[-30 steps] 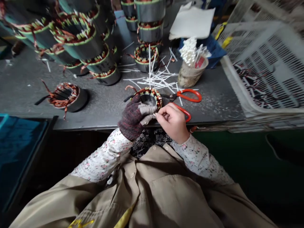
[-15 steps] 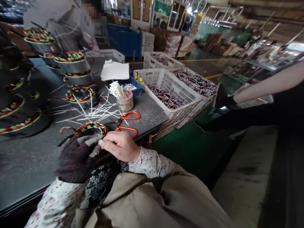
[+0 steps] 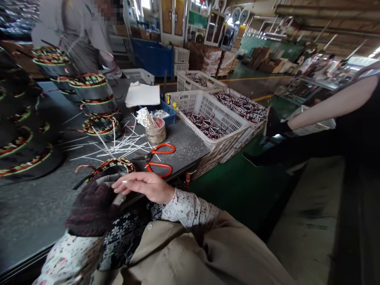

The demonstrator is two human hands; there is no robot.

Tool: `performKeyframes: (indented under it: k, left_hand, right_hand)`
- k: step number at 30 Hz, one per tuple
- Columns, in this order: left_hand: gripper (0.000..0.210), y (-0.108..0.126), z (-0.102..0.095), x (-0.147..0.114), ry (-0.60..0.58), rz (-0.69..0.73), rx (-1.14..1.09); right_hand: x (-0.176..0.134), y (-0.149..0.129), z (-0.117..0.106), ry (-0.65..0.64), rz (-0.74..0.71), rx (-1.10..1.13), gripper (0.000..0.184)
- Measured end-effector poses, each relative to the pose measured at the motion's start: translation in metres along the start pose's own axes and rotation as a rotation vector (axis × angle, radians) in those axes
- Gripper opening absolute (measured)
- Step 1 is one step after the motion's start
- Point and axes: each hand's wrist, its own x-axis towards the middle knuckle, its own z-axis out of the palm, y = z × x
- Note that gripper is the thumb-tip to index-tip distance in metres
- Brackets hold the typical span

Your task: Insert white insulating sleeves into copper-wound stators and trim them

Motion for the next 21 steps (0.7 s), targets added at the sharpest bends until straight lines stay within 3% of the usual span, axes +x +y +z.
performKeyframes:
  k: [5, 12, 18, 21]
  left_hand:
    - [0.014, 0.003, 0.000, 0.005, 0.091, 0.024, 0.065]
    - [0.010, 0.006, -0.003, 0.009, 0.073, -0.027, -0.017]
    - [0.019, 0.006, 0.000, 0.005, 0.059, -0.046, 0.043]
    - [0.018, 0.002, 0.002, 0.001, 0.016, -0.102, -0.062]
  right_hand:
    - [0.001, 0.010, -0.002, 0.073, 0.005, 0.063, 0.037]
    - [0.010, 0.015, -0.003, 0.204, -0.016, -0.028, 0.042]
    - [0.013, 0.014, 0.000, 0.193, -0.025, -0.134, 0.049]
    - [0.015, 0.017, 0.001, 0.197, 0.002, -0.113, 0.056]
